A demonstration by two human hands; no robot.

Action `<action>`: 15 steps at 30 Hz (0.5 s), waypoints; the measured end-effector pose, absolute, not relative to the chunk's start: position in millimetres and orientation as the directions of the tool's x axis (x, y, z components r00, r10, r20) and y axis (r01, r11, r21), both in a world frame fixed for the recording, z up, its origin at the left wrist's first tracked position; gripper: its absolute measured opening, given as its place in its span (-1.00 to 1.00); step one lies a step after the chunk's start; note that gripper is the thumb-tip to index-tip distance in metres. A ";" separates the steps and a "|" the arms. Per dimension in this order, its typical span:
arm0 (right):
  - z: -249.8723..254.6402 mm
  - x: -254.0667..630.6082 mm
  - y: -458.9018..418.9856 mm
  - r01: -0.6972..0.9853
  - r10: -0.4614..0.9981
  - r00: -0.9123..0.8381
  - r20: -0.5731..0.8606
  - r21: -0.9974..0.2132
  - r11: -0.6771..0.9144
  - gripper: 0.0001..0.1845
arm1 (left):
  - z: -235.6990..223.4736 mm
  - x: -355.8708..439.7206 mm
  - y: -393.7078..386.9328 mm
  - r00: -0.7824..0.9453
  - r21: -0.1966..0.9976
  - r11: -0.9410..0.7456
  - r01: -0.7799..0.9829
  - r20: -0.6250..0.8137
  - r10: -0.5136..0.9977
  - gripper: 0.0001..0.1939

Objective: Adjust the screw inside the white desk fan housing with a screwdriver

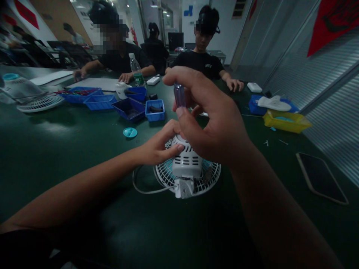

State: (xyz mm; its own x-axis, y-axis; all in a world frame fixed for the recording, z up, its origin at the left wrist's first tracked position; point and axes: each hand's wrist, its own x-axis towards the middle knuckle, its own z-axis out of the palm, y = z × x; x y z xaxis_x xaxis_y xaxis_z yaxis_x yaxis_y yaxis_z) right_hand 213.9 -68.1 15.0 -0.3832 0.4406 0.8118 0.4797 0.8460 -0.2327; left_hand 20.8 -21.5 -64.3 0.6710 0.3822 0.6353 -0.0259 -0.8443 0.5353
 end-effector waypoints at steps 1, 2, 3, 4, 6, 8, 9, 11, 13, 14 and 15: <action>14.5 213.9 -68.0 0.476 0.444 -0.388 0.808 -0.236 0.847 -0.56 | -64.3 20.8 -21.7 0.670 0.535 -0.844 -0.025 0.636 0.383 -0.79; 14.2 213.9 -67.8 0.486 0.444 -0.386 0.809 -0.231 0.843 -0.56 | -64.2 20.9 -21.9 0.669 0.534 -0.845 -0.026 0.638 0.382 -0.79; 14.1 214.1 -67.7 0.499 0.436 -0.380 0.816 -0.216 0.839 -0.58 | -64.1 21.0 -22.0 0.668 0.532 -0.846 -0.030 0.641 0.379 -0.79; 14.1 214.2 -67.6 0.515 0.428 -0.371 0.824 -0.201 0.834 -0.59 | -64.0 21.3 -22.1 0.666 0.532 -0.846 -0.035 0.644 0.377 -0.79; 14.0 214.4 -67.1 0.544 0.412 -0.345 0.843 -0.178 0.820 -0.58 | -63.8 21.8 -22.0 0.664 0.536 -0.843 -0.036 0.643 0.380 -0.78; 13.4 214.6 -66.1 0.549 0.399 -0.327 0.857 -0.171 0.818 -0.55 | -63.7 22.1 -21.8 0.666 0.540 -0.841 -0.028 0.638 0.387 -0.78; 13.0 214.7 -65.3 0.547 0.404 -0.326 0.855 -0.178 0.818 -0.55 | -63.7 22.2 -21.6 0.667 0.539 -0.842 -0.025 0.637 0.388 -0.78; 11.9 215.1 -63.6 0.531 0.408 -0.333 0.850 -0.188 0.826 -0.54 | -64.0 22.4 -21.0 0.667 0.532 -0.846 -0.031 0.642 0.379 -0.79; 11.0 215.4 -62.3 0.527 0.404 -0.338 0.850 -0.185 0.830 -0.52 | -64.8 22.8 -20.2 0.666 0.526 -0.849 -0.039 0.647 0.371 -0.79; 10.8 215.6 -62.0 0.534 0.405 -0.334 0.851 -0.183 0.825 -0.52 | -65.2 23.0 -19.8 0.664 0.523 -0.852 -0.043 0.651 0.366 -0.78; 10.7 215.6 -62.0 0.542 0.408 -0.329 0.851 -0.184 0.820 -0.51 | -65.8 23.4 -19.4 0.662 0.517 -0.854 -0.046 0.657 0.362 -0.79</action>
State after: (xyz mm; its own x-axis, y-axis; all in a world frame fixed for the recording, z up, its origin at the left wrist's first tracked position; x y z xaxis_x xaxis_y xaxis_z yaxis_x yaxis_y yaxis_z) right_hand 215.6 -62.0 10.7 -0.3288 0.4085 0.8515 0.5418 0.8201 -0.1842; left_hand 23.4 -19.4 -65.8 0.6616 0.3621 0.6567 -0.0460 -0.8545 0.5175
